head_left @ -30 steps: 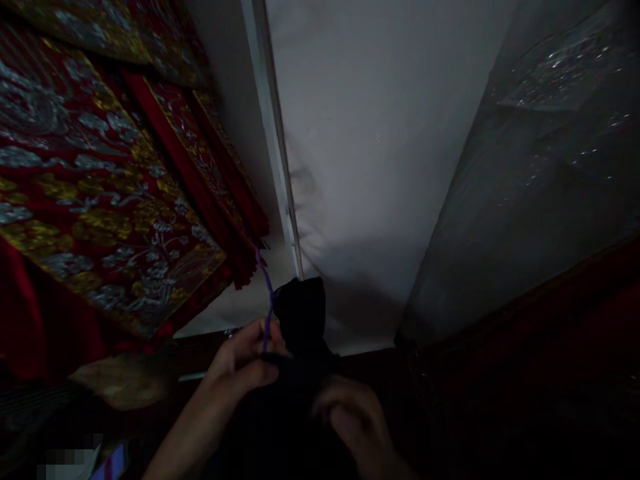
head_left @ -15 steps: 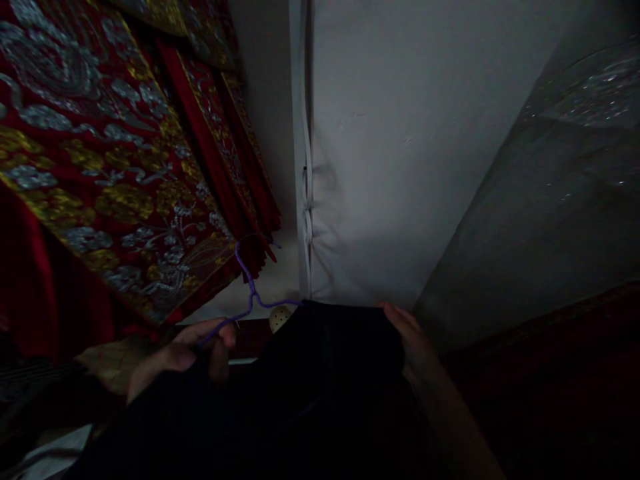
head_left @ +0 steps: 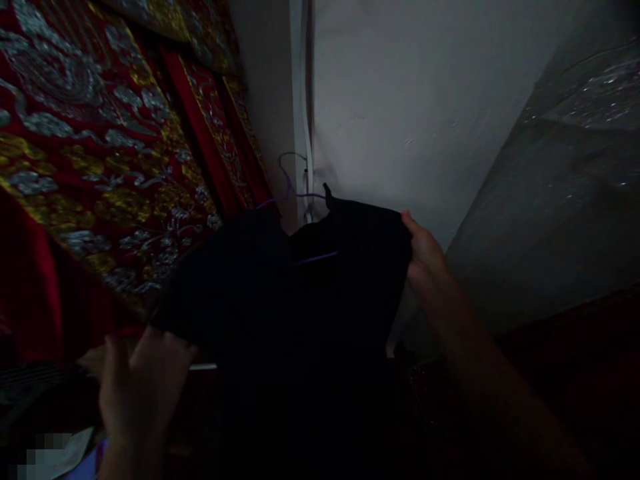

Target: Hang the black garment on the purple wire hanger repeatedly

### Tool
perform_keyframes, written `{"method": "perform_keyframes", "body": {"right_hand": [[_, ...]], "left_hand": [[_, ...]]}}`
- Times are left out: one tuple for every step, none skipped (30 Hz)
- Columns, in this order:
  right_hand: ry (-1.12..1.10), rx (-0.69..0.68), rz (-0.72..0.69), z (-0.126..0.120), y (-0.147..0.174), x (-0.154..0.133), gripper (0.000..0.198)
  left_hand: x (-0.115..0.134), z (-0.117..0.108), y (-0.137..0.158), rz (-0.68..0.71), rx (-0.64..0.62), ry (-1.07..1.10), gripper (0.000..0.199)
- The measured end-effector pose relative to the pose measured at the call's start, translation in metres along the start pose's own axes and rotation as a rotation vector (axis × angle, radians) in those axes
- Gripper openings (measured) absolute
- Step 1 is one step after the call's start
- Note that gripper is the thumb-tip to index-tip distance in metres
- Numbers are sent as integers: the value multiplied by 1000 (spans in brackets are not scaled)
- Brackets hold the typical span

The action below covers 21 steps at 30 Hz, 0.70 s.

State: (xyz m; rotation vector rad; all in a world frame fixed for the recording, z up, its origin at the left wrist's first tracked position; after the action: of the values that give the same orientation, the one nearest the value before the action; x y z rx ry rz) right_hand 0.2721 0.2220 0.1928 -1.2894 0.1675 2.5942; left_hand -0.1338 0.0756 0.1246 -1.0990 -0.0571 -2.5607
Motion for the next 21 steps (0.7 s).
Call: {"method": "perform_keyframes", "body": {"right_hand": [[-24,17,-20,-5,2,3,28],[-37,34,-30,-12,6,8,28],[-42,50,-34,-20,12,15,28],[-41,64,-37,-28,19,22,29],[-38,77,-40,-36,27,30,29],[-35,90,-47,-42,36,38,28],[-34,109,-61,-47,43,45,27],[-35,135,-81,-50,49,51,27],[-35,166,-102,-52,54,55,27],[-30,198,-127,-52,58,59,29],[-15,219,-161,-52,62,62,30],[12,234,-212,-52,66,66,33],[53,255,-279,-51,72,70,37],[110,286,-360,-52,80,76,41],[177,325,-445,-53,90,85,46],[250,370,-518,-55,102,96,49],[326,404,-560,-57,116,110,50],[383,389,-543,-59,130,126,47],[425,333,-464,-60,142,143,39],[450,263,-342,-61,152,159,34],[444,211,-242,-61,159,174,35]], "left_hand": [[-5,-1,-2,13,25,-42,53],[-13,-3,-4,20,49,-92,53],[-22,-5,-3,10,67,-146,55],[-33,-6,-2,-7,91,-200,60],[-45,-8,2,-36,125,-258,63],[-57,-9,7,-71,158,-316,65],[-70,-10,13,-113,176,-375,65],[-82,-10,20,-156,172,-429,65],[-93,-10,26,-183,157,-471,64],[-104,-9,32,-189,147,-492,62],[-113,-8,37,-179,149,-490,60],[-121,-7,41,-159,166,-466,58],[-127,-7,44,-137,205,-429,55],[-132,-6,47,-122,258,-388,54],[-136,-6,49,-117,315,-351,52],[-139,-7,51,-129,357,-325,52],[-140,-7,52,-150,387,-311,52],[-141,-9,54,-172,410,-306,51],[-141,-11,56,-194,428,-307,49],[-141,-14,58,-213,439,-312,48],[-140,-17,61,-224,443,-324,46]]}}
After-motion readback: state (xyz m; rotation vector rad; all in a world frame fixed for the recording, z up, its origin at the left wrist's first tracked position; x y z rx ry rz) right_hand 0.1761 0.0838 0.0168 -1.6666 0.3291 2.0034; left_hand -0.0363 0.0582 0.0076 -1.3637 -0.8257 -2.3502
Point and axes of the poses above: each hand's wrist, its own y-axis away from the middle knuckle, its own z-axis out of the palm, x = y × z, the point moved 1 cm from there along -y, towards the middle knuckle, and after that the axes turned 1 degree about z, right-handed, at the moved point
